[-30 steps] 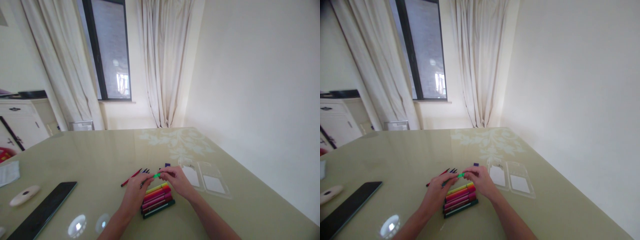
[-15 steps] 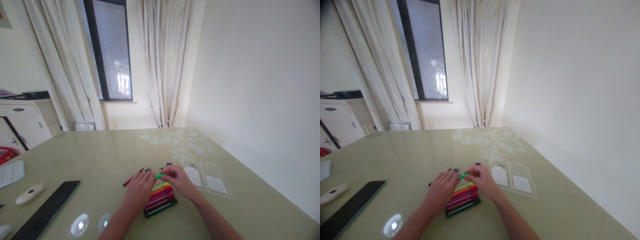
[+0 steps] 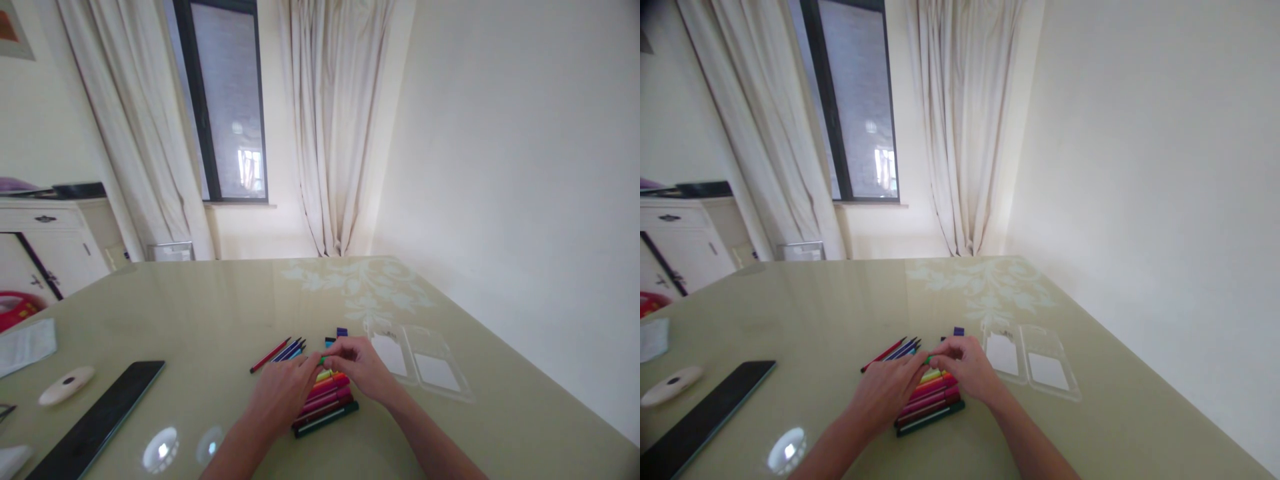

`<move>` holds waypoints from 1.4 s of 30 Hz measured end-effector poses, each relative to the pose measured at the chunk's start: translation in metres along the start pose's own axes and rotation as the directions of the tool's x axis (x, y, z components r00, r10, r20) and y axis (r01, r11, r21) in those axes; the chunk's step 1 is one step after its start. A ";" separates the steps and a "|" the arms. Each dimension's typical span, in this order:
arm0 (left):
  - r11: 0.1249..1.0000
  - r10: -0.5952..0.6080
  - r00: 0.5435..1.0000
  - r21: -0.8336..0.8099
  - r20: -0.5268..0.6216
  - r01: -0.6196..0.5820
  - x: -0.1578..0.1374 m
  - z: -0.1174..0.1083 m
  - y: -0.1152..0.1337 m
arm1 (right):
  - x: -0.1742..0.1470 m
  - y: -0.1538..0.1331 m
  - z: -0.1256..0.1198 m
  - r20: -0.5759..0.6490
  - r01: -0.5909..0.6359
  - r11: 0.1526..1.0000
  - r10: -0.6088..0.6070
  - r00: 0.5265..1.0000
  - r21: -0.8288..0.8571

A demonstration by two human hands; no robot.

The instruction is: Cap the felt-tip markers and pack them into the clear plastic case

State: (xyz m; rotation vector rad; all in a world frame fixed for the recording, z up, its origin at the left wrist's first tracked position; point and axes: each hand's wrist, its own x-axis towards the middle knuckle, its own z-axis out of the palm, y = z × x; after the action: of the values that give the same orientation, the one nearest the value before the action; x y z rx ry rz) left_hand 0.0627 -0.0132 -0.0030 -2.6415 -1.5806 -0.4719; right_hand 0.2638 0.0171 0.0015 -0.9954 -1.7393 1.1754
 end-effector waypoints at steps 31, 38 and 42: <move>0.999 0.000 0.999 -0.032 -0.038 -0.002 -0.001 0.034 0.015 | 0.010 0.037 -0.011 -0.092 0.057 0.646 -0.194 0.977 -0.762; 0.983 -0.155 0.988 -0.099 0.022 0.156 0.005 0.016 0.000 | 0.010 0.035 -0.010 -0.108 0.016 0.629 -0.159 0.981 -0.777; 0.946 -0.303 0.952 -0.109 0.040 0.306 0.004 0.007 -0.024 | 0.010 0.037 -0.012 -0.116 -0.005 0.642 -0.131 0.985 -0.766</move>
State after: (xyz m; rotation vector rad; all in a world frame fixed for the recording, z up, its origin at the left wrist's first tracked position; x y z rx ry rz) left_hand 0.0458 0.0029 -0.0113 -2.4926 -2.0411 -0.5588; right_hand 0.2774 0.0393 -0.0289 -1.4481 -2.1537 0.2266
